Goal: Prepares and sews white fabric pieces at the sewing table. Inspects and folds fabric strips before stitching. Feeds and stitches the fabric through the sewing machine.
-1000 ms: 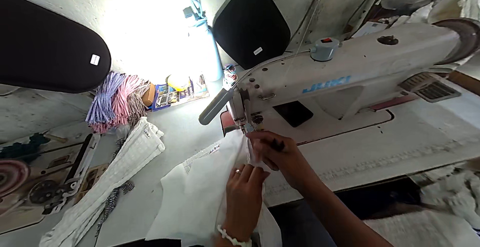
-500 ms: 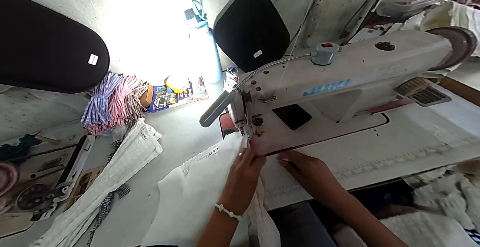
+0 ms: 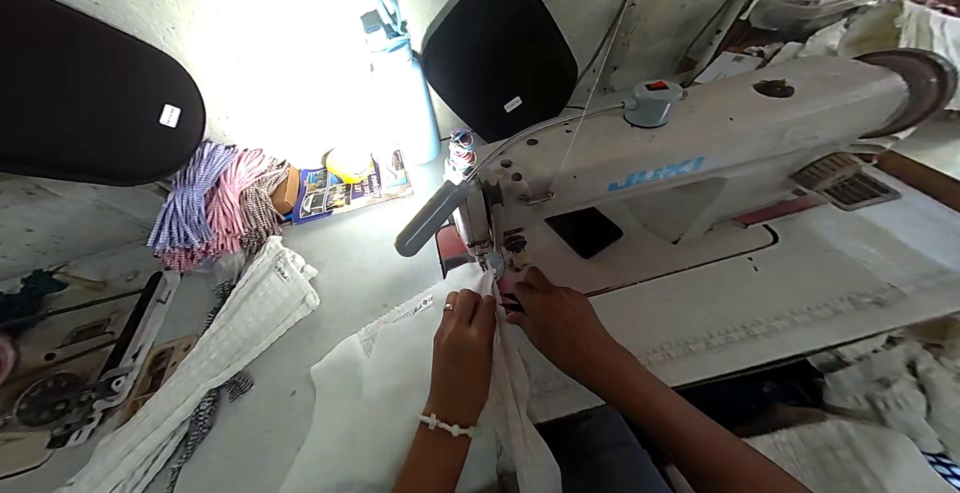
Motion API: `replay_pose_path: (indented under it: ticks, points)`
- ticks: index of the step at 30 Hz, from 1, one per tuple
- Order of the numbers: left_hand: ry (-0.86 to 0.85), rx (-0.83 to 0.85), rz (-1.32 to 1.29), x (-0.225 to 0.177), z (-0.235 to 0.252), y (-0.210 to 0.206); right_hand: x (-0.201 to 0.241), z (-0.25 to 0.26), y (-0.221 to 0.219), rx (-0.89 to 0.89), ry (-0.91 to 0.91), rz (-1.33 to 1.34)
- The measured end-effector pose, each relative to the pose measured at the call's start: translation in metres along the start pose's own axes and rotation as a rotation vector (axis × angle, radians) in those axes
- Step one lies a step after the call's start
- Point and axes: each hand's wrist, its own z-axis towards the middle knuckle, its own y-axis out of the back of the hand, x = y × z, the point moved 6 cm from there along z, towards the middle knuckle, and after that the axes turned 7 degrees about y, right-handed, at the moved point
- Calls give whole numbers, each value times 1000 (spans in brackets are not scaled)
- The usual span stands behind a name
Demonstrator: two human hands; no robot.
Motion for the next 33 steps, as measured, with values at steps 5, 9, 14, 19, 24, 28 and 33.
replay_pose_path:
  ticks: [5, 9, 14, 19, 24, 28, 33]
  points:
    - [27, 21, -16, 2, 7, -3, 2, 17, 1, 101, -16, 28]
    - [265, 82, -192, 29, 30, -9, -20, 35, 13, -59, -116, 249]
    - [622, 409, -245, 45, 52, -35, -44, 67, -4, -281, -121, 842]
    - [642, 283, -249, 50, 45, -45, -48, 76, -23, -310, -168, 1040]
    - [652, 251, -249, 52, 43, -47, -49, 79, -26, -293, -155, 1018]
    - [659, 213, -261, 52, 41, -47, -51, 80, -28, -276, -181, 1029]
    - [671, 208, -265, 54, 40, -48, -53, 81, -31, -285, -184, 1041]
